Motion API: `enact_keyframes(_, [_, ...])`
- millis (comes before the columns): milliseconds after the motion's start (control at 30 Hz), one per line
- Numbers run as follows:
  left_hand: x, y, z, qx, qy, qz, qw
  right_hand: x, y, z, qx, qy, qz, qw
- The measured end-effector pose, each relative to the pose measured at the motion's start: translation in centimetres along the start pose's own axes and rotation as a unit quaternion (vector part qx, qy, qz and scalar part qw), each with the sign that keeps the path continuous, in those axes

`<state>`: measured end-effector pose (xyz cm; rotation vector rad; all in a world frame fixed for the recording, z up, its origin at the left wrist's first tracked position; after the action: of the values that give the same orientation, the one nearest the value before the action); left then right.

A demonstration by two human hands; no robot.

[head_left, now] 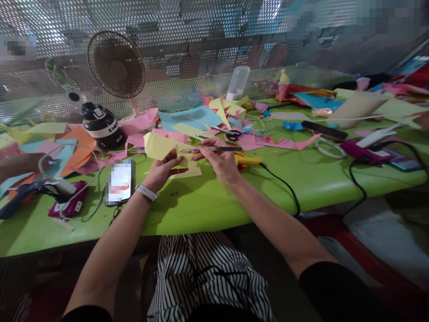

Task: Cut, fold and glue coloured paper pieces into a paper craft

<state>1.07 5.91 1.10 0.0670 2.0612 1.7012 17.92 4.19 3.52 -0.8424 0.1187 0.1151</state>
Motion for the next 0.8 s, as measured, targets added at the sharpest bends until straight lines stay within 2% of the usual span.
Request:
enact_keyframes(367, [0.08, -0.09, 0.11, 0.000, -0.023, 0.004, 1.000, 0.09, 0.11, 0.06, -0.010, 0.012, 0.013, 1.000])
enact_keyframes(800, [0.17, 0.03, 0.22, -0.005, -0.016, -0.012, 1.000, 0.29, -0.26, 0.09, -0.020, 0.034, 0.034, 0.999])
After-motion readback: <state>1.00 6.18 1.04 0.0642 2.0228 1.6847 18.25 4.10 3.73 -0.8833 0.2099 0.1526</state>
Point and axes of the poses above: each hand's wrist, its own z-axis towards the middle knuckle, its own x-axis out of the back of the hand, y = z × x, the point moved 6 cm from there along z, towards the middle knuckle, and after that the axes turned 11 degrees about x, right-handed, at the moved point
